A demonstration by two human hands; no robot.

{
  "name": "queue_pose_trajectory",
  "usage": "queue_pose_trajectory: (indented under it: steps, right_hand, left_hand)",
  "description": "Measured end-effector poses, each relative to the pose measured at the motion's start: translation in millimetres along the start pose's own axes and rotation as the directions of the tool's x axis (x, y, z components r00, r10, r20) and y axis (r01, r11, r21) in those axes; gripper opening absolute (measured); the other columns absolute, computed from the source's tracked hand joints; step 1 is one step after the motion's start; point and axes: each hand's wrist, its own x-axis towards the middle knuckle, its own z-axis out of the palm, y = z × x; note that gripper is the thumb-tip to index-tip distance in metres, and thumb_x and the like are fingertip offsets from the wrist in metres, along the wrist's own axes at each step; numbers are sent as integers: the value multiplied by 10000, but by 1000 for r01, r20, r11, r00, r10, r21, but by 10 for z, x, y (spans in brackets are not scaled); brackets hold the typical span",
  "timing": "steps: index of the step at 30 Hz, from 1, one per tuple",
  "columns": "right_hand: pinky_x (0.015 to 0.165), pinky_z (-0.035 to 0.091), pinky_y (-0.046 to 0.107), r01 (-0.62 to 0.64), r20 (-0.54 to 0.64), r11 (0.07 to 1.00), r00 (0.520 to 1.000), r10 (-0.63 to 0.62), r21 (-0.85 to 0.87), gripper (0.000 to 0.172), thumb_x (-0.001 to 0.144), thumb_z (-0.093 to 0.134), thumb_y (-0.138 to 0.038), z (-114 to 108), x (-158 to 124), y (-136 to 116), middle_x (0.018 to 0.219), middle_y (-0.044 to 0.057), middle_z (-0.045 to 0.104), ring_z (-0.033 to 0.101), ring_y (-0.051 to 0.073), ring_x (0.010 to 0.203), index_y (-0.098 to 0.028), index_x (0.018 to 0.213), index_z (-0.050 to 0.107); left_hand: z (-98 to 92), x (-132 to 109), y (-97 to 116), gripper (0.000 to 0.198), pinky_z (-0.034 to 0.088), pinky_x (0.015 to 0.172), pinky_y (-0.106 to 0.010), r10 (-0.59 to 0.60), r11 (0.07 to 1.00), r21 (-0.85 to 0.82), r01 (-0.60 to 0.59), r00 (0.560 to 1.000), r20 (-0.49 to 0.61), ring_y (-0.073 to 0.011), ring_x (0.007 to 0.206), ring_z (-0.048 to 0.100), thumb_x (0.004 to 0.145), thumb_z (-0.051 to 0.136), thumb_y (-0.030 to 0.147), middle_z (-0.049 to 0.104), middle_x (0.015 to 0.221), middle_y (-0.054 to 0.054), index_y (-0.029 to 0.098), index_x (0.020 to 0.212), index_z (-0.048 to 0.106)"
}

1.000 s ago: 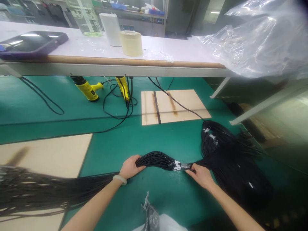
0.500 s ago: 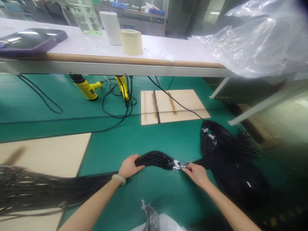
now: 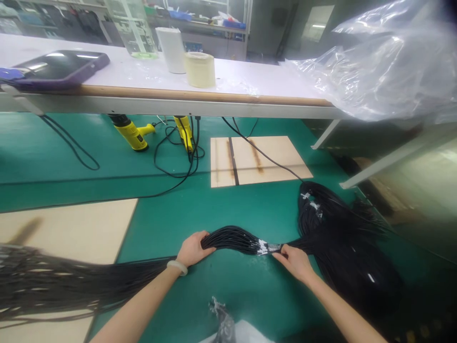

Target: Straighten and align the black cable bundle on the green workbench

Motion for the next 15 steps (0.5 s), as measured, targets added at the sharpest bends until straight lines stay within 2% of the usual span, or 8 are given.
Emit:
queue_pose_trajectory:
  steps: [9,15]
  right_hand:
    - [543,211,270,-21,-27,998,999,22,52,362,882,460,-493,60,56,-28,641,39,595,561,228,606,-185,707,537]
    - [549,307,250,-30,-55,965,997,46,259,463,868,391,-576,86,53,-4,561,-8,526,518,166,557,-198,626,503]
  left_hand:
    - [-27,3,37,403,429,737,-313,-6,1000,-21,6,1000,-6,-237,853,594,695,586,526,645,911,-44,206,939,585]
    - [-13,0,22,400,426,743,-313,-2,1000,-4,2,1000,-3,-235,844,595,702,587,524,644,893,-42,204,941,574]
